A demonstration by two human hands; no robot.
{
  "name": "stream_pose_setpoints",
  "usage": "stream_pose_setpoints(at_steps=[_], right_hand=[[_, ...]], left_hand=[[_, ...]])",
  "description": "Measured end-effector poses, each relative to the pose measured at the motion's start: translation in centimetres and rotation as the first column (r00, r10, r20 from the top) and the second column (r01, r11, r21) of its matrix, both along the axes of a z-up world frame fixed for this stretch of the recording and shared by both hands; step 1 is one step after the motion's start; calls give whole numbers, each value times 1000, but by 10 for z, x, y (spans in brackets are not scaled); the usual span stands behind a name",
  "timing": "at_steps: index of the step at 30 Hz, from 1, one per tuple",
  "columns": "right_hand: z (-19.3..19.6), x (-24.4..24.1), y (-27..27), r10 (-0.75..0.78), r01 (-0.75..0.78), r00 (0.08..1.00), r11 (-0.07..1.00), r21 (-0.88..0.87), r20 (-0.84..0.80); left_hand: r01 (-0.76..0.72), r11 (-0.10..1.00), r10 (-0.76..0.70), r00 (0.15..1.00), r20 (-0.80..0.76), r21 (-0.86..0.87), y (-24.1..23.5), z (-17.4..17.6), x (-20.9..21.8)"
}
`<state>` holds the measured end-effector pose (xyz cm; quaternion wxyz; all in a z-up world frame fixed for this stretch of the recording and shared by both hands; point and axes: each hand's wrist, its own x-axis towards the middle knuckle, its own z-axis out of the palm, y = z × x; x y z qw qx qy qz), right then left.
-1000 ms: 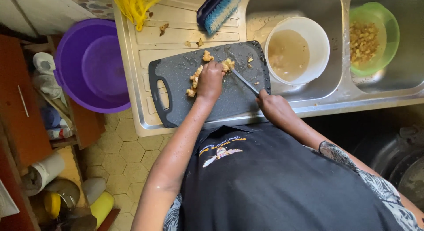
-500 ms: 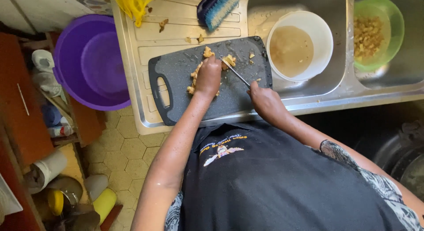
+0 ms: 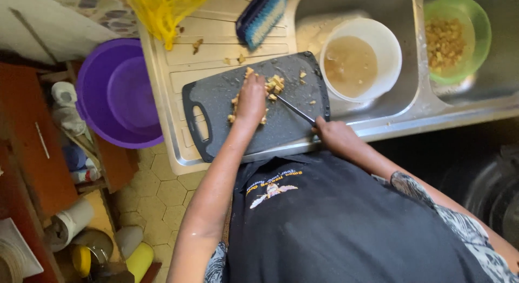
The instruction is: The person chops ginger on a cutting board using a knife. They repeatedly transfer the chopped ginger into a bowl of water in the sink, then return to chopping more ginger on the board.
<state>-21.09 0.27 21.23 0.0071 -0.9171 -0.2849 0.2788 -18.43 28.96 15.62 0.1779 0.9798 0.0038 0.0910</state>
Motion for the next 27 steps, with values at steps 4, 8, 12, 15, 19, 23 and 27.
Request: stream_pose_setpoints(at_steps=[4, 8, 12, 15, 19, 23, 27], right_hand=[[61, 15, -15, -76, 71, 996, 990, 125, 39], [67, 14, -52, -284, 284, 959, 951, 124, -18], [62, 15, -84, -342, 344, 939, 931, 121, -41], [66, 17, -111, -373, 381, 924, 907, 177, -79], [59, 27, -159, -405, 416, 909, 887, 199, -95], [65, 46, -220, -523, 547, 837, 810, 213, -161], [65, 71, -282, -598, 611, 791, 758, 229, -132]], left_hand=[[-27, 989, 43, 993, -110, 143, -16, 51, 1], [2, 934, 70, 980, -186, 358, -53, 42, 9], [23, 866, -46, 998, 34, 500, -57, -43, 24], [61, 953, -91, 992, 88, 297, -51, -55, 34], [-312, 435, 175, 950, -260, -845, -47, 21, 31], [-241, -604, -73, 966, -249, -760, -81, 17, 38], [-359, -663, -231, 933, -277, -657, -200, -19, 103]])
